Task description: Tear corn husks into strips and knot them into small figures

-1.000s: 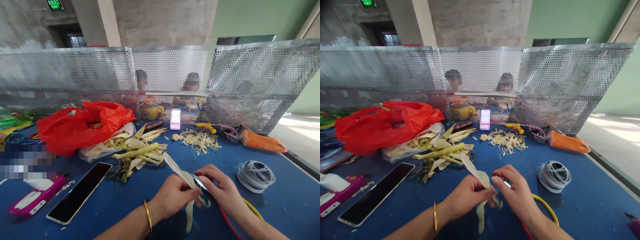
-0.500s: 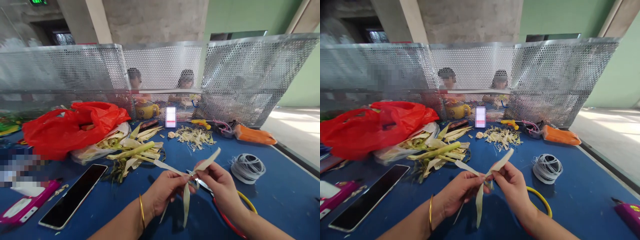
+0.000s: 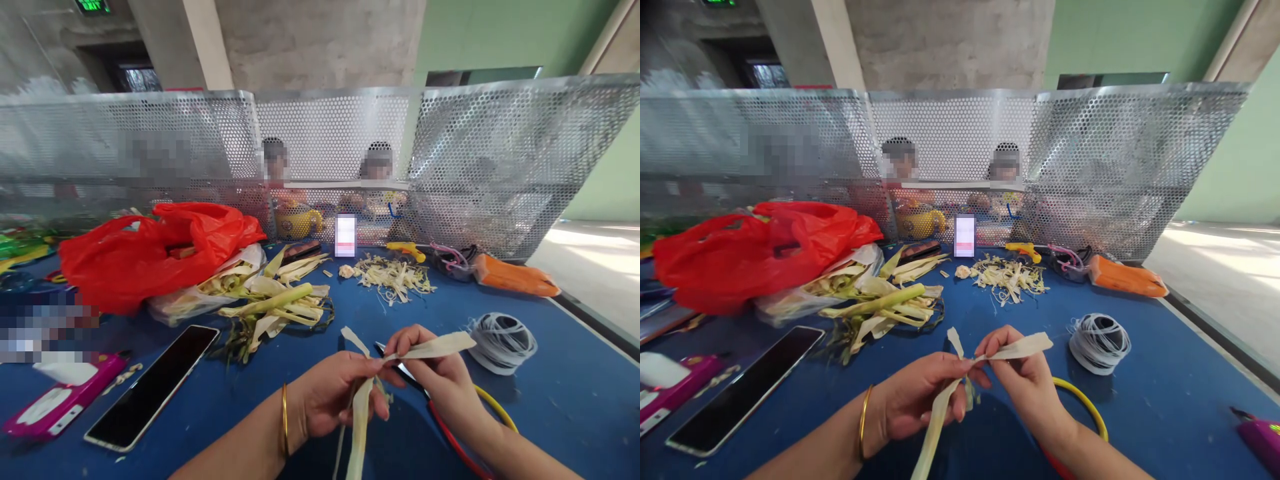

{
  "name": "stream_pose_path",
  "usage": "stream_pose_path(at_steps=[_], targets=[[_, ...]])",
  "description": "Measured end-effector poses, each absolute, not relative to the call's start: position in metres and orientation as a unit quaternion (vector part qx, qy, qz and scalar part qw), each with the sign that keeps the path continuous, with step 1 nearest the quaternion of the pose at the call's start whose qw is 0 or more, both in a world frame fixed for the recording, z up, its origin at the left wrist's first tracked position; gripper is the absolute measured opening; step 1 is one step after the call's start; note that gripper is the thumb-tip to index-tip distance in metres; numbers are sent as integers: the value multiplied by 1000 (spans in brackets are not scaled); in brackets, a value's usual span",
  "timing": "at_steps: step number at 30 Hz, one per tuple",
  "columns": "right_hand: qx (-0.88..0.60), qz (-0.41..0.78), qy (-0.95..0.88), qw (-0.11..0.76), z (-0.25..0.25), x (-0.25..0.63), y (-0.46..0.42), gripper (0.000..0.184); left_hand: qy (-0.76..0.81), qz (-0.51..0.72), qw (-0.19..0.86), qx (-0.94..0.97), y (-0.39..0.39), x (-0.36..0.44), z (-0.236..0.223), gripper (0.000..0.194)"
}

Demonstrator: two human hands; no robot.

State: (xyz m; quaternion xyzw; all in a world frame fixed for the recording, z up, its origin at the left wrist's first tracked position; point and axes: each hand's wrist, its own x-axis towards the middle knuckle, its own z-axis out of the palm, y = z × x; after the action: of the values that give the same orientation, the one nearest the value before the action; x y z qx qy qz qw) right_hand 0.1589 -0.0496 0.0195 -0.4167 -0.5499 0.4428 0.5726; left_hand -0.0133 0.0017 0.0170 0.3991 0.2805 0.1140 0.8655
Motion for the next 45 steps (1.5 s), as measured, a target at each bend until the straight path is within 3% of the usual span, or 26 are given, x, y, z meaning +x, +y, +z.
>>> stream_pose_path(at_steps=[8, 15, 18, 21, 23, 27, 32, 36, 45], targets=[[-458, 473, -498, 565, 17, 162, -42, 19, 355, 219, 779, 468, -4, -7, 16, 43], [-525, 487, -418, 559, 20, 162, -36, 26, 410, 308, 765, 389, -1, -4, 15, 31], [-562, 530, -420, 477, 15, 160, -36, 38, 428, 339, 764, 344, 2, -4, 16, 27], [-517, 586, -509, 362, 5, 154, -41, 44, 437, 355, 760, 325, 3, -4, 17, 26], [-492, 595, -542, 332, 0, 151, -44, 46, 425, 355, 766, 327, 4, -5, 17, 29], [-546, 466, -619, 319, 3, 156, -47, 45, 439, 364, 746, 342, 6, -6, 17, 28], [-572, 269, -750, 194, 15, 167, -46, 33, 432, 374, 749, 335, 8, -8, 17, 27], [-571, 241, -771, 147, 18, 168, -49, 31, 399, 358, 797, 277, 6, -8, 17, 23], [-553, 268, -766, 188, 19, 172, -46, 29, 398, 348, 814, 241, 4, -10, 22, 17]])
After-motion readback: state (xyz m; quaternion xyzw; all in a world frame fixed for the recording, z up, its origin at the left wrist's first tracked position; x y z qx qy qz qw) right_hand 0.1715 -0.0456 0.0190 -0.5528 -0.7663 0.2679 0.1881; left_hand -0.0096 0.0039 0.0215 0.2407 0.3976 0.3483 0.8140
